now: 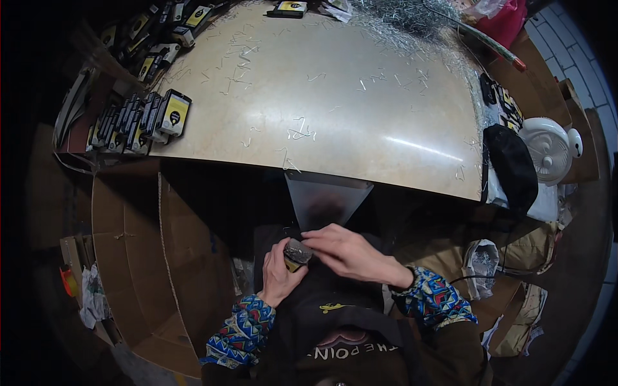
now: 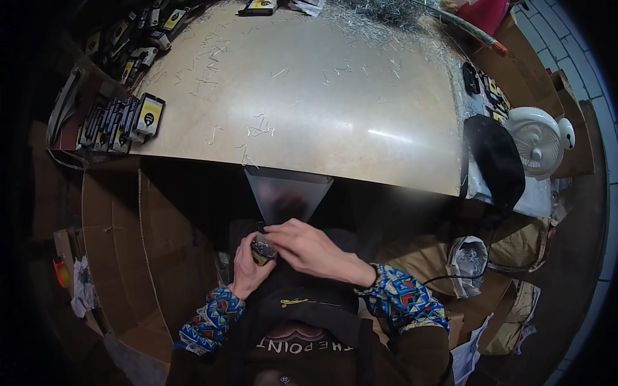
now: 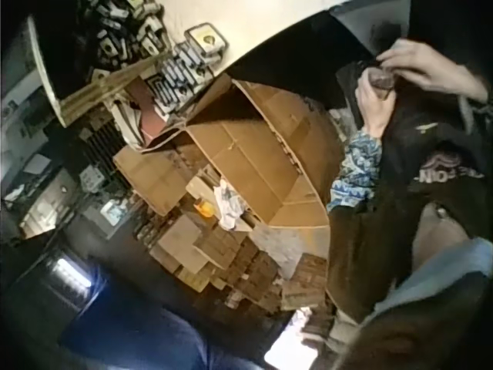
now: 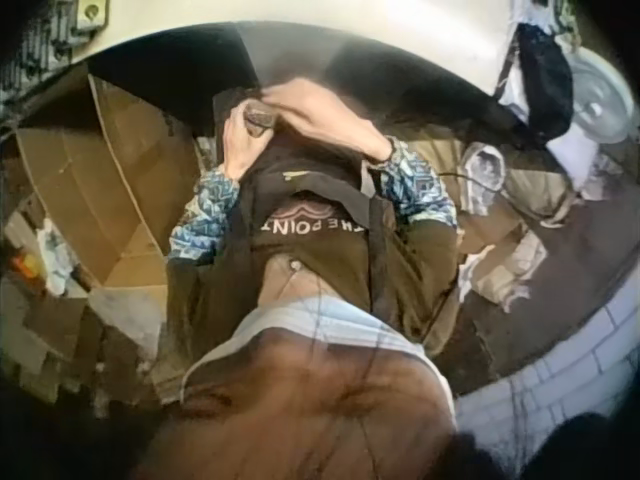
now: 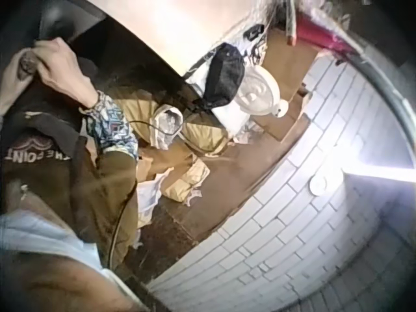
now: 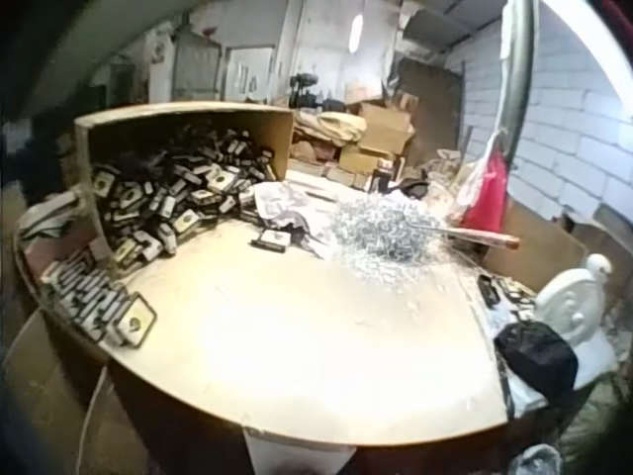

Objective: The person is inspecting small boxed items and then packaging them into a larger cardboard box.

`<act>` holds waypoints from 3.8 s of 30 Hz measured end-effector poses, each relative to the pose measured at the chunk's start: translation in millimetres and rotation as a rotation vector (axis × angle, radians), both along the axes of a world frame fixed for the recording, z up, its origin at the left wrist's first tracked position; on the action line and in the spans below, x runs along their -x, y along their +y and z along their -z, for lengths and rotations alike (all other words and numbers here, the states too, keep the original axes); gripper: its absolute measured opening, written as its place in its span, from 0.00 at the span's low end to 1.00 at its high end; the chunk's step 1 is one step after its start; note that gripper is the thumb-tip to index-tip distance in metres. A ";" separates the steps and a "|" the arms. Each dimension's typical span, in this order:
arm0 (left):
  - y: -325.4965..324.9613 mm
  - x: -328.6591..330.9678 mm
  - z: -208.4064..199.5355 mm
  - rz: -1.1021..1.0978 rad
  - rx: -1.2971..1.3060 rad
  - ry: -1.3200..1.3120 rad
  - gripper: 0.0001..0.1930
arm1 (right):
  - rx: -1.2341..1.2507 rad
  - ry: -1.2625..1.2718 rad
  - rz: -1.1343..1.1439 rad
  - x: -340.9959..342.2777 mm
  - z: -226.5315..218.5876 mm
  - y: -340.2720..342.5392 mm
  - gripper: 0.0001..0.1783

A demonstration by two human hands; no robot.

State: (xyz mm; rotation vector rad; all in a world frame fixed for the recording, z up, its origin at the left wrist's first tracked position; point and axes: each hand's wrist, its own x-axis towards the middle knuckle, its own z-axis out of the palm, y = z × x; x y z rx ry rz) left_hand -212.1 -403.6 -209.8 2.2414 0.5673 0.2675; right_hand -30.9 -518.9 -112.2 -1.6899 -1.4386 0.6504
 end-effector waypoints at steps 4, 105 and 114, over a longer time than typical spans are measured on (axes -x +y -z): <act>-1.2 -5.4 -10.7 -0.133 -0.018 -0.297 0.42 | -0.057 0.040 0.158 -13.2 -14.6 8.5 0.13; 219.1 -146.5 -181.5 -0.038 -0.750 -0.204 0.29 | -0.026 -0.787 0.674 -316.9 -12.5 75.6 0.13; 301.6 -342.4 -168.8 0.220 -0.782 0.144 0.21 | -0.165 -0.636 0.677 -334.6 -0.9 124.9 0.14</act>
